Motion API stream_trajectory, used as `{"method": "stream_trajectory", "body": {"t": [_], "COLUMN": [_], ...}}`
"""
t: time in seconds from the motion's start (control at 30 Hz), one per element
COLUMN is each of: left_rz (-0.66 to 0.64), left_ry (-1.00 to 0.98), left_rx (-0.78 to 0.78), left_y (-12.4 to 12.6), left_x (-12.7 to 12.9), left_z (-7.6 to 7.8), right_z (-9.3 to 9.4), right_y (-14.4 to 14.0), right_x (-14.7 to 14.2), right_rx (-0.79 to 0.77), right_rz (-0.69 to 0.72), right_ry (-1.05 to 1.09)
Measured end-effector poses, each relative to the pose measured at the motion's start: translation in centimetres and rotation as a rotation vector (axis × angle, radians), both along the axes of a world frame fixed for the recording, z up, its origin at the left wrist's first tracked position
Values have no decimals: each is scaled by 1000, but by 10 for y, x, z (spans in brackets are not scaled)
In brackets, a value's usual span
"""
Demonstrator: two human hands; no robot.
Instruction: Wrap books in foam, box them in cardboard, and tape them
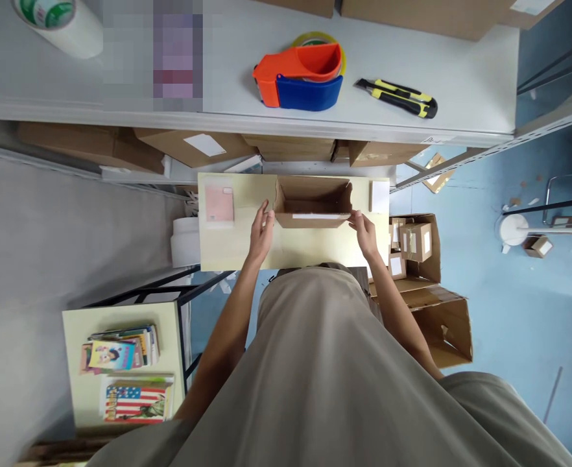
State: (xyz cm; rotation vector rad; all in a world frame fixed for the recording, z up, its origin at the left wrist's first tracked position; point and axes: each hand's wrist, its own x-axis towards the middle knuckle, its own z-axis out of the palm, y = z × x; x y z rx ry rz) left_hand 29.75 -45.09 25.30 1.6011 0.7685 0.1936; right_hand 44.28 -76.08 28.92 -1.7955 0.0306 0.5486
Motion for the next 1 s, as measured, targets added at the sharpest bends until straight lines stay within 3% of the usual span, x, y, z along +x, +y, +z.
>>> {"method": "stream_trajectory", "body": {"t": [0.3, 0.5, 0.7, 0.83, 0.93, 1.0], "left_rz": [31, 197, 181, 60, 42, 84], "left_ry": [141, 196, 221, 141, 94, 95], "left_rx": [-37, -171, -264, -238, -219, -182], "left_y": [-18, -10, -1, -2, 5, 18], "left_x": [12, 16, 14, 10, 3, -4], "left_z": [-5, -8, -8, 2, 3, -2], "right_z": [-9, -12, -17, 3, 37, 62], "right_y": [3, 4, 2, 8, 25, 46], "right_x": [0, 4, 5, 0, -9, -19], "right_rx": [-142, -124, -115, -208, -240, -233], "right_rz": [41, 52, 23, -17, -74, -18], "right_ry": [64, 83, 143, -82, -297, -355]}}
